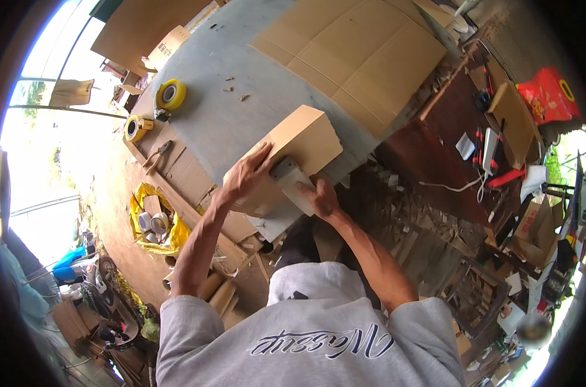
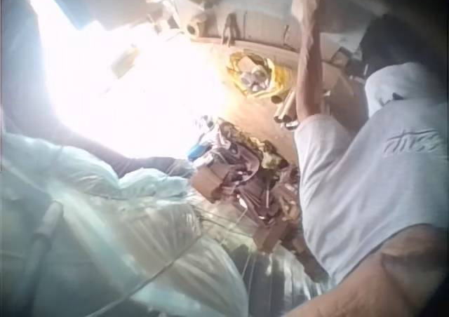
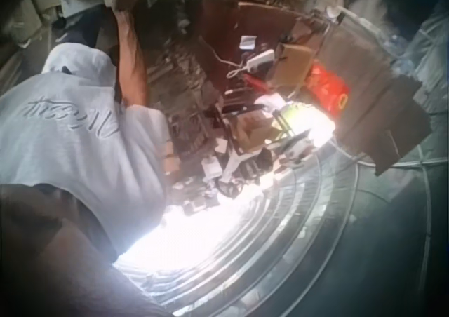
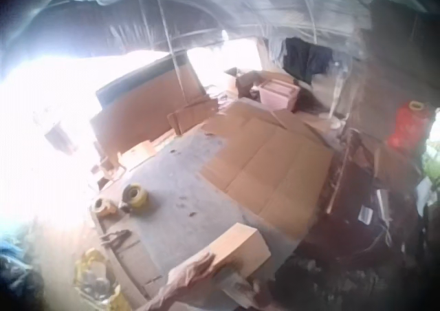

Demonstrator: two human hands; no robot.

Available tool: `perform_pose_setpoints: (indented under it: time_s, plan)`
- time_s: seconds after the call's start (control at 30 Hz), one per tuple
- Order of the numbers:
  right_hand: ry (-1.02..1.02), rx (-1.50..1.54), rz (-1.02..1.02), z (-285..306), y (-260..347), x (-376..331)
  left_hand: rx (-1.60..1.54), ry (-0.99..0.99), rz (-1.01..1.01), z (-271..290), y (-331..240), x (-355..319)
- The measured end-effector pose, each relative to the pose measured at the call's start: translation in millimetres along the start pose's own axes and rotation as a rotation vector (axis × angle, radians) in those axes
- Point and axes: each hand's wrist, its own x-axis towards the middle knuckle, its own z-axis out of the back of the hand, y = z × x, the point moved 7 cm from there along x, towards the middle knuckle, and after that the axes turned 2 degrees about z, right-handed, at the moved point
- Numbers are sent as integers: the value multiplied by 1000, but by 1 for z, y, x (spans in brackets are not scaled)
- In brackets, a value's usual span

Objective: The person cuts a large piece of cardboard with a utility knife, folds it into a box shape, and secures the edges with a tape dispenser. The person then places a shipping label on the finished box.

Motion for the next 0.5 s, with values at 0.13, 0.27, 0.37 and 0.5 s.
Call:
perform_pose_setpoints:
  time_s: [0.13, 0.27, 0.37, 0.5]
  plan:
    - [42, -135, 31, 19, -4, -42, 50, -185, 266, -8, -53, -49]
    - [34, -72, -17, 39, -8, -85, 29, -223, 303, -17, -53, -54]
    - [36, -46, -128, 65, -44, -129, 29, -252, 315, -16, -55, -48]
    - [32, -59, -201, 96, -86, -185, 90, -219, 377, -17, -50, -51]
